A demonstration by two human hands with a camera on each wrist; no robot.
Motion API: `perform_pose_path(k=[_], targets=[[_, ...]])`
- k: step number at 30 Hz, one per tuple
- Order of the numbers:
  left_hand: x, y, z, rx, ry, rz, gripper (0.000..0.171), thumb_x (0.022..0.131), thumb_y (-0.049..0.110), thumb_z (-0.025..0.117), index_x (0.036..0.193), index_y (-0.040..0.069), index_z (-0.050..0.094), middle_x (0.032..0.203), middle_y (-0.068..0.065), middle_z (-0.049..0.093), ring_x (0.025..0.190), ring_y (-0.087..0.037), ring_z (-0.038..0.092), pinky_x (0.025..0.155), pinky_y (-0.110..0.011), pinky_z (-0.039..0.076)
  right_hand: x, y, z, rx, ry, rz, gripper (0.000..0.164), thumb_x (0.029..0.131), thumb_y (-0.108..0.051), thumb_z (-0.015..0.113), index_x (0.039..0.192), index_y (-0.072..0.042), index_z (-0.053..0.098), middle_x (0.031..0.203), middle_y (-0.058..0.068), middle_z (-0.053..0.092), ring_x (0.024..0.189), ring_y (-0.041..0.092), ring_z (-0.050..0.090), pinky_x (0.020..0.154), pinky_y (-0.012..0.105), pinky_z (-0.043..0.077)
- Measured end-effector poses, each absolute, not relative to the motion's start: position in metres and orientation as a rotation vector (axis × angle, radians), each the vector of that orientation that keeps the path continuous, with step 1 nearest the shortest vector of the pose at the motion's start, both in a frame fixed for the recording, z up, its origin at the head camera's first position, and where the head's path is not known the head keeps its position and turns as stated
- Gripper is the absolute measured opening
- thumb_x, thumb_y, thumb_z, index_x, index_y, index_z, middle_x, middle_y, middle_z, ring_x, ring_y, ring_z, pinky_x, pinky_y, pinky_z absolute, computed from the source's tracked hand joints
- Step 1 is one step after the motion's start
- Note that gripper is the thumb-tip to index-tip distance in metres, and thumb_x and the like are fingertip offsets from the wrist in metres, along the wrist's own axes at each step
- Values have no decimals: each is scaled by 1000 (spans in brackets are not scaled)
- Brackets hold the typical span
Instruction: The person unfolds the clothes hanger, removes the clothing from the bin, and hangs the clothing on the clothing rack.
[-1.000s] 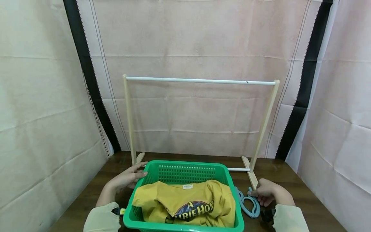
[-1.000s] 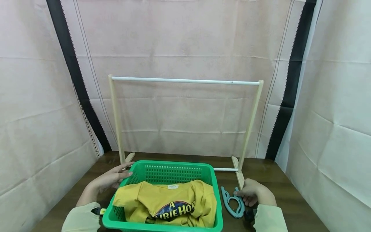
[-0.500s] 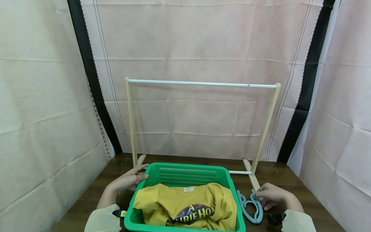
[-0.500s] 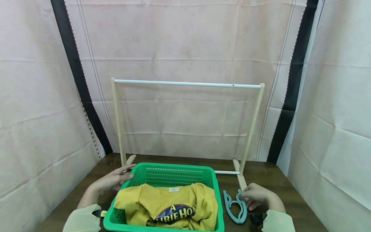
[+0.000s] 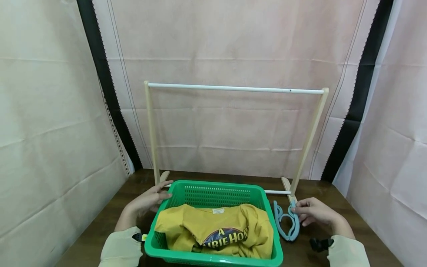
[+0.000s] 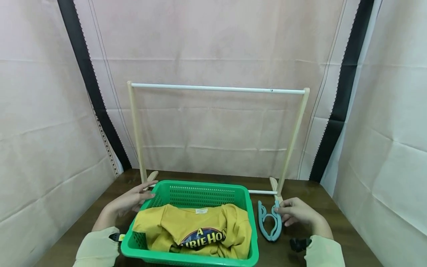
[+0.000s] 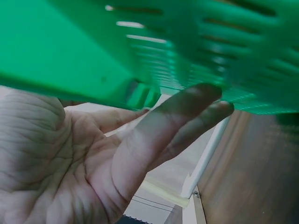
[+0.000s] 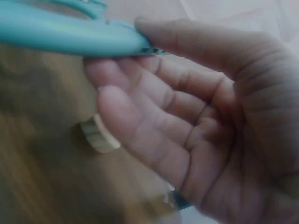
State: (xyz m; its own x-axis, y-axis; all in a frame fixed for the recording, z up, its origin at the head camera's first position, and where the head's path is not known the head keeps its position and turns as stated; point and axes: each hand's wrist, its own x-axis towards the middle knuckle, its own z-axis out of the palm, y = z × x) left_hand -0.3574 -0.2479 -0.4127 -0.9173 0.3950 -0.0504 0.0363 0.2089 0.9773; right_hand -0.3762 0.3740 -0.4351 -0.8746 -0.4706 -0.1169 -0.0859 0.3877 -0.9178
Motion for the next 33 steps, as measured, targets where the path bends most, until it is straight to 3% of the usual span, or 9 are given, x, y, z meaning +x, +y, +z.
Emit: perform_pose_path(k=[9, 11, 13, 18, 19, 21, 27, 33], targets=[[-364, -242, -406, 464, 2338, 1741, 64, 103, 18, 59, 158, 11, 28, 157, -27, 28, 127, -35, 53, 91, -46, 54, -371, 365, -405, -553, 2521, -1526, 33, 100, -22, 65, 105, 11, 62, 79, 17, 64, 73, 32, 70, 72, 50, 59], [-365, -242, -405, 482, 2375, 1722, 64, 102, 18, 60, 158, 9, 29, 157, -26, 30, 128, -35, 52, 94, -47, 53, -370, 363, -401, -562, 2576, -1530, 32, 100, -23, 66, 106, 9, 62, 82, 18, 66, 74, 32, 70, 71, 50, 59], [-366, -243, -403, 498, 2408, 1699, 64, 102, 18, 61, 157, 8, 30, 156, -24, 34, 116, -28, 60, 83, -40, 56, -369, 360, -397, -573, 2631, -1533, 32, 99, -24, 66, 106, 8, 63, 84, 19, 68, 76, 31, 70, 71, 49, 59], [-356, -248, -397, 546, 2486, 1657, 61, 102, 20, 61, 155, 7, 34, 155, -22, 37, 121, -32, 58, 89, -42, 55, -363, 352, -391, -593, 2705, -1578, 33, 100, -25, 67, 109, 6, 65, 89, 17, 71, 81, 28, 72, 73, 47, 60], [-353, -249, -396, 550, 2514, 1645, 61, 102, 22, 61, 155, 7, 35, 155, -20, 37, 133, -36, 49, 98, -48, 50, -362, 350, -391, -601, 2715, -1593, 32, 100, -25, 66, 109, 6, 65, 90, 17, 71, 82, 28, 72, 74, 47, 60], [-346, -251, -393, 553, 2570, 1620, 61, 103, 26, 61, 155, 8, 35, 155, -19, 39, 138, -39, 43, 107, -57, 40, -359, 346, -390, -609, 2733, -1628, 33, 100, -25, 66, 109, 7, 65, 91, 17, 71, 82, 27, 73, 74, 45, 60], [-334, -260, -376, 604, 2675, 1571, 58, 103, 33, 59, 155, 16, 38, 157, -11, 39, 138, -37, 44, 109, -61, 35, -353, 335, -381, -621, 2884, -1627, 34, 99, -29, 67, 109, 3, 66, 91, 15, 72, 79, 26, 73, 72, 35, 60], [-312, -270, -354, 679, 2820, 1509, 58, 104, 37, 57, 153, 13, 39, 153, -12, 44, 137, -37, 45, 107, -58, 38, -350, 324, -370, -660, 3029, -1564, 31, 100, -30, 66, 108, -1, 67, 88, 9, 75, 76, 20, 73, 73, 29, 58]])
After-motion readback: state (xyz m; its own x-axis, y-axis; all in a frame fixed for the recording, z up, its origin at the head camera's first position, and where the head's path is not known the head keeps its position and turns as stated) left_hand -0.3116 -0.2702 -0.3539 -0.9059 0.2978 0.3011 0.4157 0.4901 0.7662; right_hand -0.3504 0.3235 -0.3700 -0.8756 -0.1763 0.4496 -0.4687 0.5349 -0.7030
